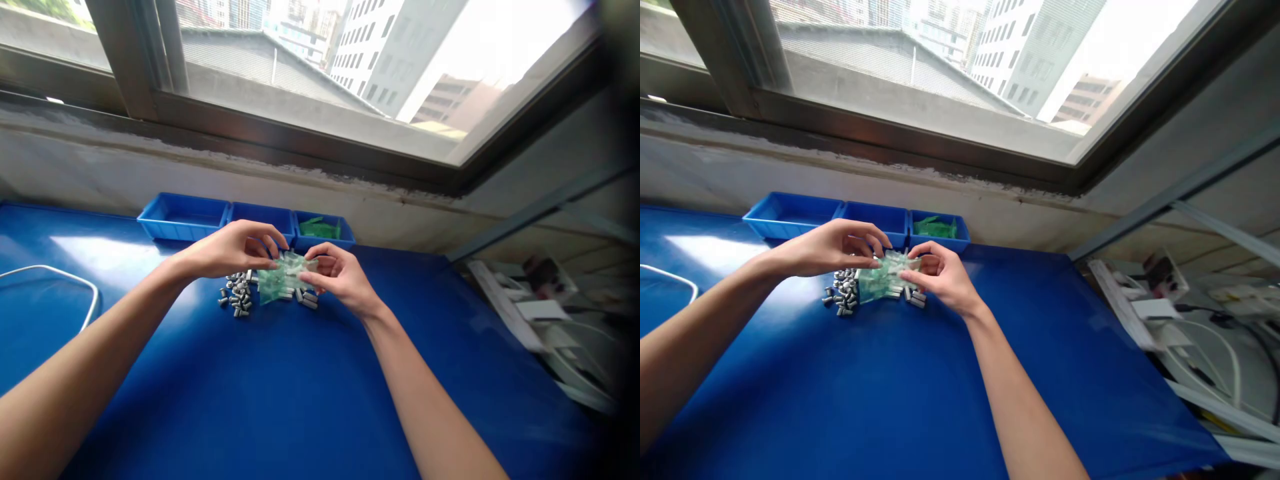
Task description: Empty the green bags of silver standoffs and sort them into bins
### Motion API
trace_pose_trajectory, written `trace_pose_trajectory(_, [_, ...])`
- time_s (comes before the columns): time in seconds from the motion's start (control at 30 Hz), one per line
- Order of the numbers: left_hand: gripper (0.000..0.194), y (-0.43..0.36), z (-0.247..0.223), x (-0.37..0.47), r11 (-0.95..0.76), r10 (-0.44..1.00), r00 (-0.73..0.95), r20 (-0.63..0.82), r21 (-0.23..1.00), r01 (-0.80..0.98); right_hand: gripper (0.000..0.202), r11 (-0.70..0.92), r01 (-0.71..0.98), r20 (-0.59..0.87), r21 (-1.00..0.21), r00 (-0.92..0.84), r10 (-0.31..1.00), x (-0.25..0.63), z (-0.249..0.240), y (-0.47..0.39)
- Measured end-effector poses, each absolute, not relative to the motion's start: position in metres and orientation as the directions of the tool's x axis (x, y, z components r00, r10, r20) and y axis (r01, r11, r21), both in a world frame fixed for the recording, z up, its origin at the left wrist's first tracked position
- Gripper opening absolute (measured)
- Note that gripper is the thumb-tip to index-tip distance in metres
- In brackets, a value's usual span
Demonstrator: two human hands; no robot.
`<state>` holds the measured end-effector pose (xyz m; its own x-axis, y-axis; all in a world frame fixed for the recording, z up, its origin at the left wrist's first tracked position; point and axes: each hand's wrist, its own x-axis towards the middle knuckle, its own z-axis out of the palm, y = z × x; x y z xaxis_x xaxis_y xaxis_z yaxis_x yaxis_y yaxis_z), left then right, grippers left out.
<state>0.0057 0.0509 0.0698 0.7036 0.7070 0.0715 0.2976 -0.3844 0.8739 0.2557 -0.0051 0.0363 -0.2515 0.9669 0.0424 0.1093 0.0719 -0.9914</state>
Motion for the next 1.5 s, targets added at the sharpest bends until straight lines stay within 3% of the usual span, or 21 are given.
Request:
trace_pose_trajectory(0.2, [0.029,0.048,0.054,0.022,-0.525,0.803,0.517,0.297,0.764,0.375,0.042,0.076,-0.007,0.076,-0.997,-0.156,0.985,0.263,0.032,0.001])
trace_pose_trajectory(0.43, [0.048,0.033,0.052,0.041,-0.509,0.823,0.489,0.291,0.760,0.404,0.043,0.092,0.034,0.089,-0.995,-0.066,0.994,0.264,0.021,0.006])
trace_pose_trajectory(0.53, [0.048,0.034,0.046,0.044,-0.514,0.830,0.475,0.292,0.730,0.451,0.039,0.243,0.132,0.260,-0.961,0.139,0.955,0.270,0.019,0.013])
trace_pose_trajectory(0.63, [0.051,0.035,0.037,0.045,-0.559,0.803,0.527,0.279,0.660,0.502,0.029,0.367,0.439,0.542,-0.820,0.393,0.742,0.282,0.019,0.024])
trace_pose_trajectory(0.7, [0.050,0.034,0.032,0.046,-0.621,0.752,0.602,0.269,0.595,0.510,0.024,0.306,0.667,0.670,-0.679,0.394,0.628,0.290,0.018,0.032])
trace_pose_trajectory(0.77, [0.047,0.033,0.029,0.047,-0.675,0.711,0.648,0.272,0.523,0.521,0.025,0.201,0.828,0.720,-0.523,0.304,0.624,0.296,0.014,0.038])
trace_pose_trajectory(0.87, [0.043,0.031,0.029,0.048,-0.704,0.701,0.651,0.289,0.428,0.567,0.030,0.122,0.926,0.674,-0.356,0.165,0.720,0.299,0.006,0.041])
trace_pose_trajectory(0.97, [0.041,0.031,0.031,0.045,-0.695,0.716,0.637,0.284,0.366,0.618,0.035,0.132,0.939,0.641,-0.318,0.111,0.759,0.296,0.002,0.037])
trace_pose_trajectory(1.07, [0.043,0.033,0.032,0.041,-0.666,0.745,0.621,0.246,0.344,0.662,0.033,0.162,0.939,0.691,-0.303,0.099,0.716,0.291,0.006,0.030])
trace_pose_trajectory(1.17, [0.046,0.036,0.030,0.038,-0.643,0.761,0.608,0.227,0.382,0.663,0.029,0.239,0.936,0.723,-0.260,0.024,0.691,0.282,0.011,0.020])
trace_pose_trajectory(1.27, [0.048,0.040,0.027,0.038,-0.649,0.756,0.579,0.304,0.455,0.609,0.024,0.332,0.915,0.724,-0.228,-0.069,0.686,0.270,0.014,0.012])
trace_pose_trajectory(1.37, [0.042,0.042,0.028,0.040,-0.594,0.799,0.473,0.371,0.606,0.528,0.019,0.435,0.868,0.746,-0.239,-0.122,0.654,0.260,0.014,0.008])
trace_pose_trajectory(1.43, [0.042,0.042,0.033,0.041,-0.497,0.858,0.379,0.347,0.751,0.436,0.018,0.501,0.809,0.737,-0.307,-0.131,0.663,0.255,0.014,0.007])
trace_pose_trajectory(1.5, [0.051,0.040,0.039,0.041,-0.397,0.901,0.320,0.294,0.856,0.330,0.019,0.536,0.704,0.681,-0.467,-0.100,0.725,0.251,0.013,0.007])
